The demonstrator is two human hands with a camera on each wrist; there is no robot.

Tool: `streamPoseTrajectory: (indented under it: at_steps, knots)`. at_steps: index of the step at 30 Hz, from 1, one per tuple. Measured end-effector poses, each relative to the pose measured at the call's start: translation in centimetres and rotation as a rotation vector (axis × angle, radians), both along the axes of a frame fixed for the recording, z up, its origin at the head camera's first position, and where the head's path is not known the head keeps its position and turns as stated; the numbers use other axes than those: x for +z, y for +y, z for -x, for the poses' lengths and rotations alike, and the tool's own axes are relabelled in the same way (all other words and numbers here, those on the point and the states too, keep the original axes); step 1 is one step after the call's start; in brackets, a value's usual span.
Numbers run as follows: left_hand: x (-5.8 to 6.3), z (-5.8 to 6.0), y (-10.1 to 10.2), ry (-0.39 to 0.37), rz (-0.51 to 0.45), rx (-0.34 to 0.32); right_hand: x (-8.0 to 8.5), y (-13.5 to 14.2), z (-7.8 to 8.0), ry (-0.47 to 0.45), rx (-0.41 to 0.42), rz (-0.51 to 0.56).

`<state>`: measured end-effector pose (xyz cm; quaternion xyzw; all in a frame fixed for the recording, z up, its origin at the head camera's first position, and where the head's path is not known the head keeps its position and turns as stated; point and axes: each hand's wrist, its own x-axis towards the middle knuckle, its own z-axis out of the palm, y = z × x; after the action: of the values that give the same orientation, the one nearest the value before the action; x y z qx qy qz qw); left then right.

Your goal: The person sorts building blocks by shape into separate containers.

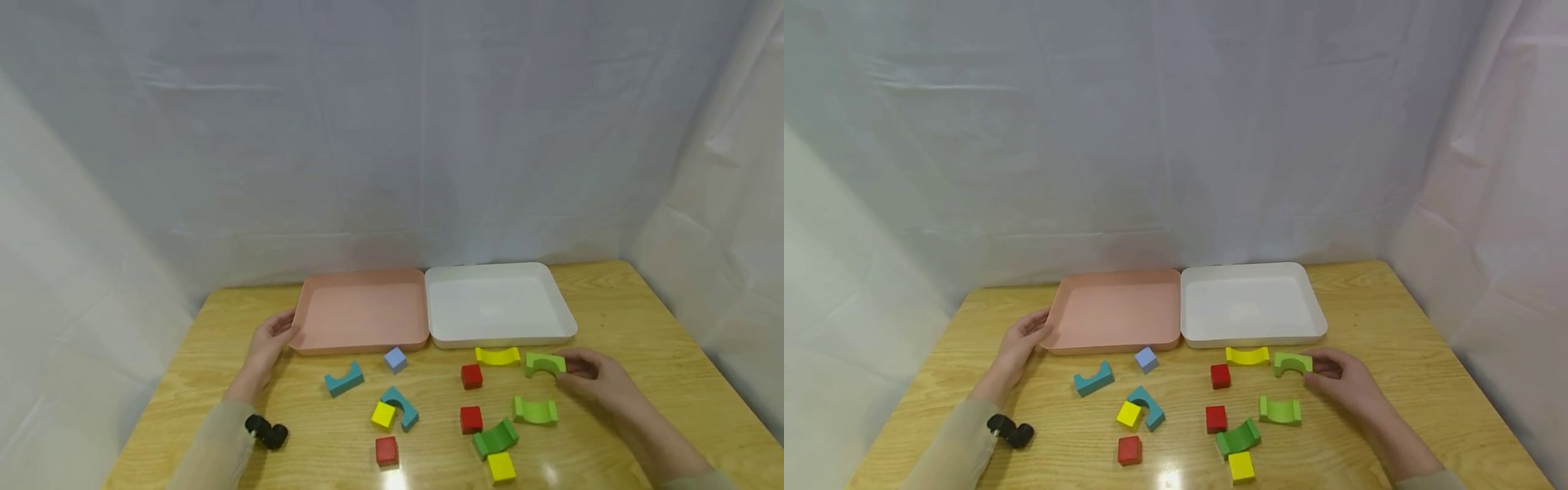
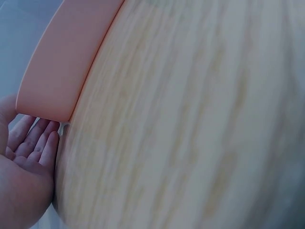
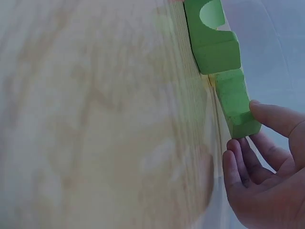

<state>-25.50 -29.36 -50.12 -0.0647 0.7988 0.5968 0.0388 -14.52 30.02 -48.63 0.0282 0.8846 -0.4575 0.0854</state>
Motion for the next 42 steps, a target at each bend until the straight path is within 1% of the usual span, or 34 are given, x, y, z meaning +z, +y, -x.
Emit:
streamPoseTrajectory:
  at_steps: [4, 9, 11, 14, 20, 24, 33, 42]
  knots:
    - [-0.1, 0.0, -0.1, -0.009, -0.010, -0.003, 0.5, 0.0, 0.0, 0.033, 0.018, -0.013]
    - [-0.2, 0.1, -0.1, -0.010, -0.013, -0.001, 1.0, 0.0, 0.0, 0.130, 0.048, -0.030]
    - [-0.2, 0.1, -0.1, -0.009, -0.012, 0.000, 1.3, -0.1, 0.1, 0.154, 0.051, -0.039]
    - [0.0, 0.0, 0.0, -0.006, -0.010, 0.002, 1.7, -0.2, 0.1, 0.157, 0.056, -0.040]
    - [0.2, -0.2, 0.1, 0.009, -0.007, -0.001, 2.5, -0.8, 0.3, 0.123, 0.055, -0.038]
    - [0.2, -0.2, 0.1, 0.014, -0.005, -0.001, 3.1, -1.5, 0.6, 0.126, 0.050, -0.045]
    - [0.3, -0.4, 0.2, 0.021, -0.009, -0.005, 3.9, -3.0, 1.3, 0.148, 0.084, -0.039]
    - [0.1, -0.3, 0.1, 0.025, -0.007, -0.003, 4.4, -4.8, 2.3, 0.176, 0.109, -0.026]
